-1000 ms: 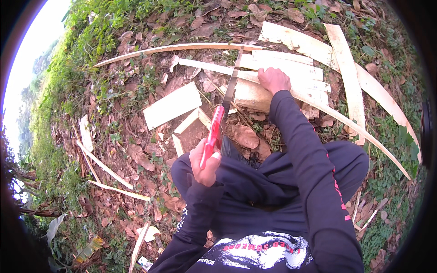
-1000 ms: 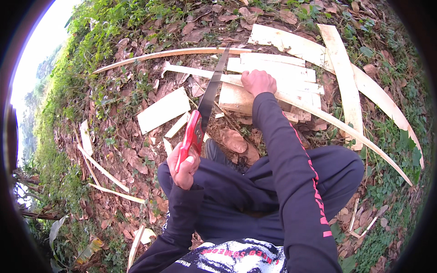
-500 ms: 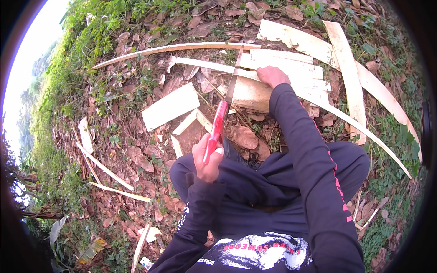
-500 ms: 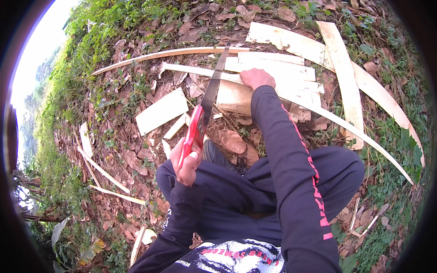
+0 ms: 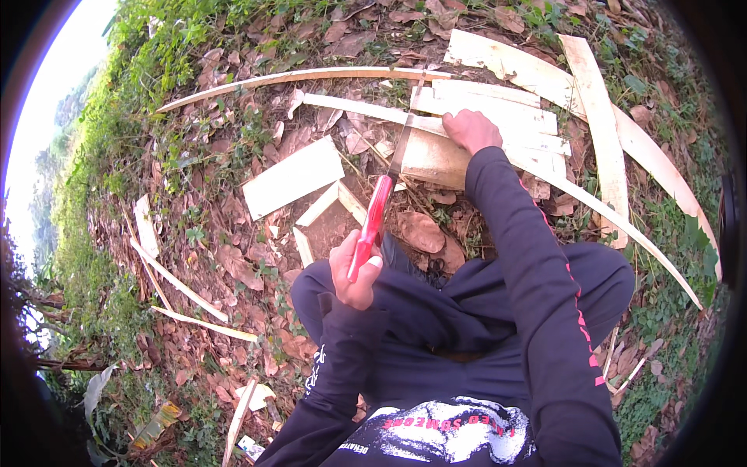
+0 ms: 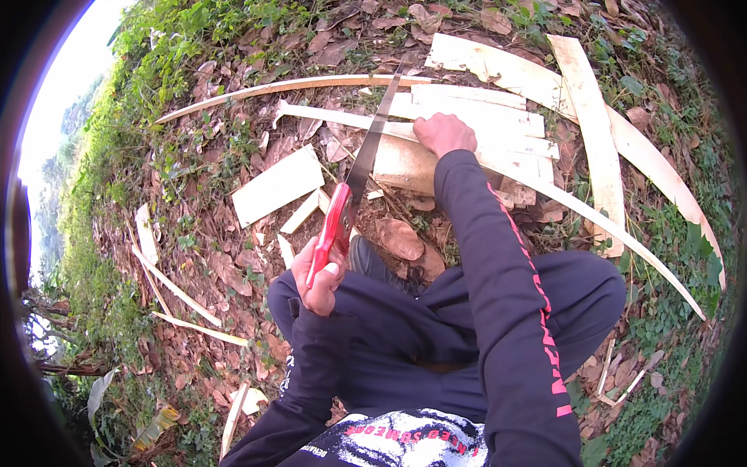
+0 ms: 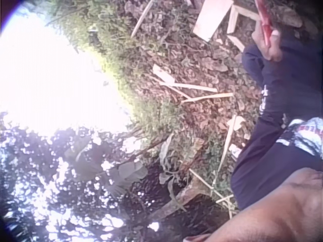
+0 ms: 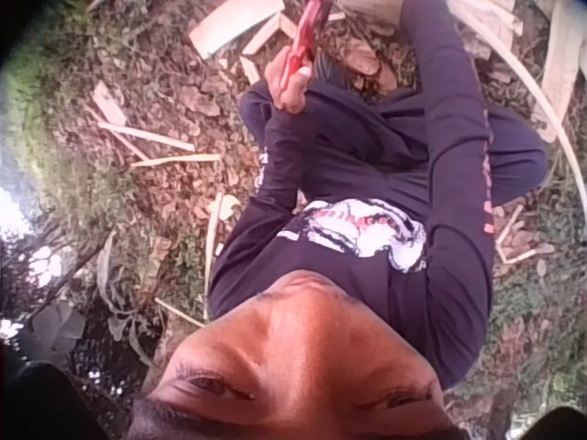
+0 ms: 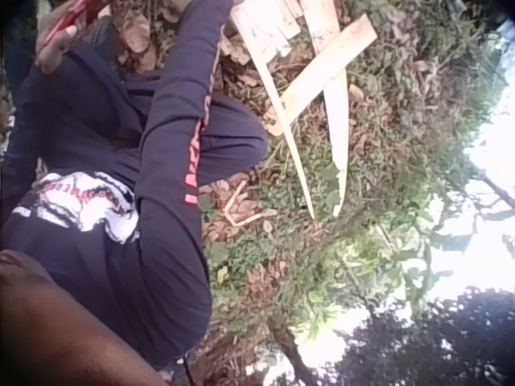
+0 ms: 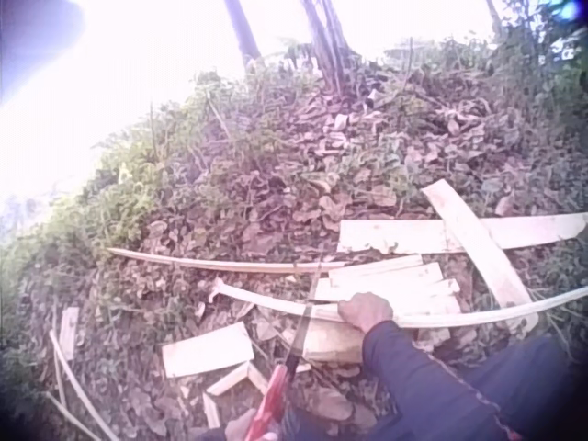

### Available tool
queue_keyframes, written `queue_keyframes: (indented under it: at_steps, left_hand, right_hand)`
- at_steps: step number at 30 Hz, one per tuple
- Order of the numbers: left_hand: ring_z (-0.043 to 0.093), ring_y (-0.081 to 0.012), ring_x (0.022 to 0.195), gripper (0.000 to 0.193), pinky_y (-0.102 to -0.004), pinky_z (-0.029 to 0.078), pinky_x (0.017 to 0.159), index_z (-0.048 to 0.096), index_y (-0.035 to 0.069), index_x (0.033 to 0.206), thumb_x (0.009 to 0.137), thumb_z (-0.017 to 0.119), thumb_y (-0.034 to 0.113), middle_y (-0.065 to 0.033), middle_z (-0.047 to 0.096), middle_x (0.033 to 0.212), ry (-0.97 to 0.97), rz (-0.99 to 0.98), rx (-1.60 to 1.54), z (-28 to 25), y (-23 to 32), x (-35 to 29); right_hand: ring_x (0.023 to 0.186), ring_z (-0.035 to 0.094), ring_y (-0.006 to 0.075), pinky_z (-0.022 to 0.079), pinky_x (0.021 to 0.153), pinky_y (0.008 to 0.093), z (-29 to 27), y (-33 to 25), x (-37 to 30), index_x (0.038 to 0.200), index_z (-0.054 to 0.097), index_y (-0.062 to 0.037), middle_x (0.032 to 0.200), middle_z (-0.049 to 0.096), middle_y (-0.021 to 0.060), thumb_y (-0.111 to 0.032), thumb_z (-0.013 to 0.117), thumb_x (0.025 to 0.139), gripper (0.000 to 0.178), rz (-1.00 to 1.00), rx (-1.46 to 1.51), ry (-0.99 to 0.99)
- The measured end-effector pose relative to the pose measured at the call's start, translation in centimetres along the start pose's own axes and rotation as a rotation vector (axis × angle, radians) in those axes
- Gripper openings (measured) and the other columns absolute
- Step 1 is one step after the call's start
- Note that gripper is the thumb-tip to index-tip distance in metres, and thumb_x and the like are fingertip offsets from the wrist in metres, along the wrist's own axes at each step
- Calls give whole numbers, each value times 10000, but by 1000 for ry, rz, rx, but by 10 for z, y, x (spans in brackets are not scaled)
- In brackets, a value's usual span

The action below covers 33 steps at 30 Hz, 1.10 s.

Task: The person uses a red hand saw to cut a piece of light-colored wood into smaller sections while sitting on the ground. The person holds the wood with one hand and saws with the other, producing several cut pieces.

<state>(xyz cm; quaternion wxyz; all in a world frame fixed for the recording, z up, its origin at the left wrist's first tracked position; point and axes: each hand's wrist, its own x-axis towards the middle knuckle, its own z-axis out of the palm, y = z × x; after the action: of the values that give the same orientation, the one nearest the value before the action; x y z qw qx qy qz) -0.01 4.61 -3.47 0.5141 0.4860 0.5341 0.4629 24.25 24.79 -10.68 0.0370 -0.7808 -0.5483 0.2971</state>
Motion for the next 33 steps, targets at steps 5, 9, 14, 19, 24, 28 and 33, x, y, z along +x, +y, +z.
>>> queue_keyframes:
  at_steps: [5, 9, 14, 19, 24, 28, 33]
  left_hand:
    - [527, -96, 600, 197, -229, 411, 597, 599, -34, 875, 783, 594, 140, -18, 555, 650, -64, -78, -65, -7, 1, -5]
    - [549, -73, 701, 222, -208, 434, 671, 611, -61, 1012, 823, 565, 46, -20, 604, 757, -84, -113, -58, -13, 14, -6]
    - [519, -61, 733, 262, -191, 406, 681, 605, -67, 1060, 833, 589, 63, -2, 583, 790, -223, -194, -24, -35, 8, -10]
    - [425, -50, 637, 277, -191, 313, 585, 593, -56, 1027, 819, 598, 128, 4, 501, 729, -28, -46, -381, -58, 16, -30]
    - [326, -45, 519, 292, -223, 269, 511, 554, -53, 923, 828, 606, 218, 46, 393, 620, 124, 50, -365, -73, 24, -49]
    - [324, -48, 529, 283, -228, 257, 512, 552, -40, 899, 857, 593, 237, 44, 384, 609, 121, 43, -364, -92, 22, -56]
    - [325, -44, 524, 256, -219, 255, 503, 562, -31, 893, 915, 526, 221, 30, 403, 605, 38, 10, -303, -102, 16, -54]
  right_hand:
    - [979, 675, 427, 510, 907, 475, 7, -4, -7, 1001, 743, 3, 1034, 703, 261, -421, 410, 912, 547, -30, -10, 110]
    - [912, 690, 423, 520, 864, 485, 14, -12, -19, 913, 758, 6, 936, 716, 252, -453, 404, 955, 581, -68, -38, 253]
    - [848, 683, 392, 525, 774, 486, 17, -19, -30, 839, 739, -5, 850, 710, 209, -528, 408, 989, 637, -97, -55, 285]
    - [763, 595, 309, 482, 730, 442, 35, -10, -53, 828, 652, -49, 763, 607, 115, -431, 476, 1011, 458, -584, -65, 573]
    - [828, 564, 272, 431, 780, 404, 43, -17, -82, 848, 621, -54, 822, 579, 77, -296, 556, 988, 288, -699, -68, 557]
    - [916, 574, 279, 442, 807, 408, 55, -33, -100, 921, 623, -49, 869, 588, 89, -254, 556, 984, 225, -825, -39, 610]
    - [997, 592, 302, 437, 869, 434, 75, -55, -106, 1051, 639, -37, 956, 639, 138, -352, 504, 1001, 347, -566, -71, 623]
